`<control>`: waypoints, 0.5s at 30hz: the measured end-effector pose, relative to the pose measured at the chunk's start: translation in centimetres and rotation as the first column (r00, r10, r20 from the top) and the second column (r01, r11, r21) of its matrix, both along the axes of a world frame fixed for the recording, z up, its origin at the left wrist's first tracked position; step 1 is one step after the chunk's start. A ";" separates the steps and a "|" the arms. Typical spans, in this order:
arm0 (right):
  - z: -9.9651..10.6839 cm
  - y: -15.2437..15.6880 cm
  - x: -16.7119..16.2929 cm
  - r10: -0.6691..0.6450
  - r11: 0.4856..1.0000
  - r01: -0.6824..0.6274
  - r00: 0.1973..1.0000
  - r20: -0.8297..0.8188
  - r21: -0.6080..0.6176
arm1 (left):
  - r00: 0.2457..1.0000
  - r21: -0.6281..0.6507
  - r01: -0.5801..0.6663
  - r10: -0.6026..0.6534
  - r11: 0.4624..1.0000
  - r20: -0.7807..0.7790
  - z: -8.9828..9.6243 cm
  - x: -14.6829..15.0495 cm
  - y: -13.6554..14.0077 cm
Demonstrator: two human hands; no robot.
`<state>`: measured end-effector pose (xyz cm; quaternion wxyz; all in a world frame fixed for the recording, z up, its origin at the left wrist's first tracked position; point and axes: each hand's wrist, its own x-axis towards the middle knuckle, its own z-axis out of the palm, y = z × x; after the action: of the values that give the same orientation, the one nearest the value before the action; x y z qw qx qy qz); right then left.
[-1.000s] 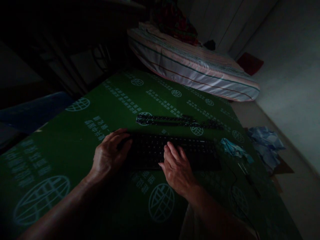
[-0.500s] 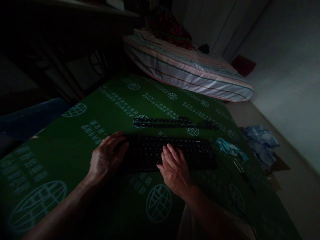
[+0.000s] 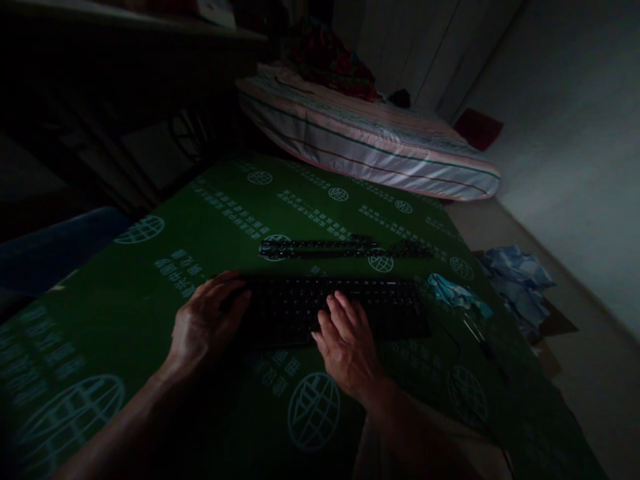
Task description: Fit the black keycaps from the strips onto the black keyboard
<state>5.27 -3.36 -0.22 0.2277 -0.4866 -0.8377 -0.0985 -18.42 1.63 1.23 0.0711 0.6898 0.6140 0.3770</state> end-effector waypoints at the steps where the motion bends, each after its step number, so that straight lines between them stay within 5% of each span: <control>1: 0.0 0.0 0.0 -0.003 1.000 0.003 1.000 -0.005 -0.002 | 1.000 -0.002 0.000 0.000 1.000 0.000 0.1 0.0 0.0; 7: 0.3 0.0 -0.1 -0.008 1.000 0.007 0.998 -0.063 -0.013 | 1.000 -0.016 -0.001 0.001 1.000 -0.011 0.2 0.0 0.0; 15: 0.6 2.0 4.3 -0.162 0.982 0.188 0.913 -0.374 0.034 | 1.000 0.023 0.009 -0.009 1.000 -0.023 -0.2 -0.3 0.2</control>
<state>9.56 -1.38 0.37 0.3884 -0.5611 -0.7289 -0.0542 -18.72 1.80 1.03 0.0580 0.6976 0.6072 0.3759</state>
